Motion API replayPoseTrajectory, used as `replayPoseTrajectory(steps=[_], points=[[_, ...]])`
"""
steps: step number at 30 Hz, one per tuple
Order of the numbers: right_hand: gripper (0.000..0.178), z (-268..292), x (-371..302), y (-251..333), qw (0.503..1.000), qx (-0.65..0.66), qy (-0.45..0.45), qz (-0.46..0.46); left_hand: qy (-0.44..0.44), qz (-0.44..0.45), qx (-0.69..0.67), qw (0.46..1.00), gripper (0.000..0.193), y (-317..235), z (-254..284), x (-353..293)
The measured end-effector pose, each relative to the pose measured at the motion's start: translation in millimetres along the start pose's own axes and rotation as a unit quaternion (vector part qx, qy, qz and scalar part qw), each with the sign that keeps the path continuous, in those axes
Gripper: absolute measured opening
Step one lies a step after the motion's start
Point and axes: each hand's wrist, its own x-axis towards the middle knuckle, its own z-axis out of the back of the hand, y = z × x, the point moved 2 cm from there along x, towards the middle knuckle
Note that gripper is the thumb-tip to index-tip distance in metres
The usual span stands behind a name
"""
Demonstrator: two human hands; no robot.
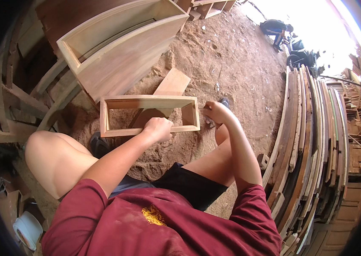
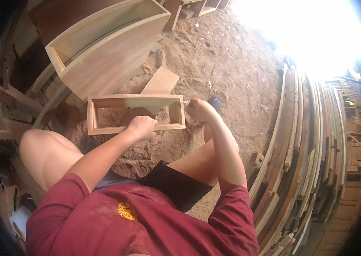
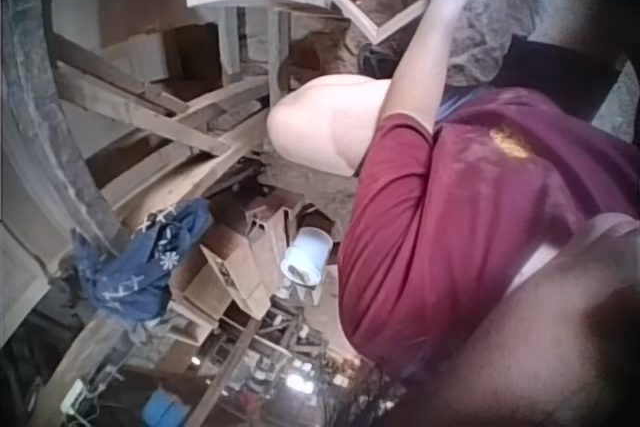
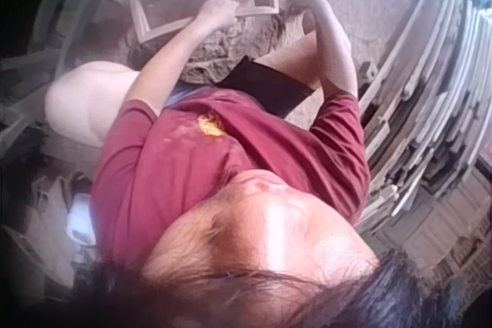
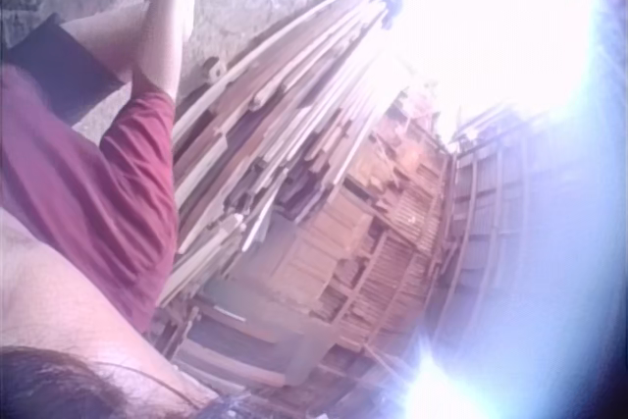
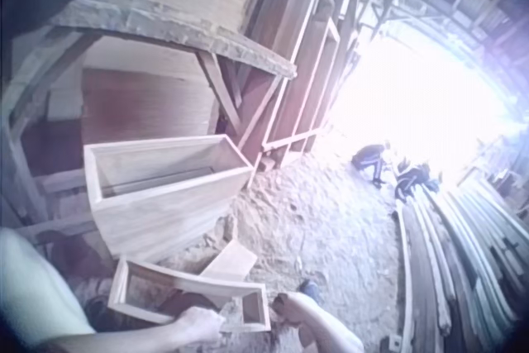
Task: The person sits on the ground and assembles a small rectangular wooden frame by hand. They repeatedly fit and adjust the wooden pieces together, occasionally using a small sanding block to smooth the edges. The person works on the frame continuously, aligning the corners and ensuring a snug fit.
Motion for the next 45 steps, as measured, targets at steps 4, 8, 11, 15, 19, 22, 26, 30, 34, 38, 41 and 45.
replayPoseTrajectory(steps=[4,8,11,15,19,22,26,30,34,38,41,45], points=[[0.034,19,7,-9,0.995,0.079,-0.006,-0.059,0.011,0.002,0.002,1.000,0.029,-4,2,1],[0.032,9,25,7,0.998,0.035,-0.042,-0.019,-0.006,-0.001,0.010,1.000,0.032,3,-7,1],[0.039,4,40,-5,0.996,0.077,-0.038,0.026,-0.008,-0.008,0.021,1.000,0.033,0,-5,4],[0.035,17,27,-6,0.995,0.016,-0.088,0.032,0.002,-0.011,0.008,1.000,0.036,3,-4,3],[0.030,20,23,-18,0.997,0.023,-0.072,0.011,0.039,-0.005,-0.006,0.999,0.046,-3,4,1],[0.029,25,20,-10,0.994,0.076,-0.068,-0.035,0.101,0.024,-0.121,0.987,0.058,-6,23,1],[0.036,32,29,-22,0.985,0.146,-0.089,-0.007,0.037,0.071,-0.167,0.983,0.066,-4,21,32],[0.038,41,43,-16,0.986,0.157,-0.047,0.015,0.020,0.088,-0.160,0.983,0.051,-4,-1,83],[0.021,39,52,-26,0.987,0.151,-0.047,0.039,0.049,0.074,-0.166,0.982,0.034,-1,-34,129],[0.020,56,40,-4,0.990,0.126,-0.039,0.041,0.165,-0.118,0.127,0.971,0.028,1,-57,144],[0.020,59,39,-13,0.990,0.123,-0.049,0.050,0.172,-0.004,0.000,0.985,0.035,-2,-51,141],[0.022,58,36,-22,0.987,0.131,-0.063,0.064,0.073,0.165,-0.253,0.950,0.048,-11,-36,127]])
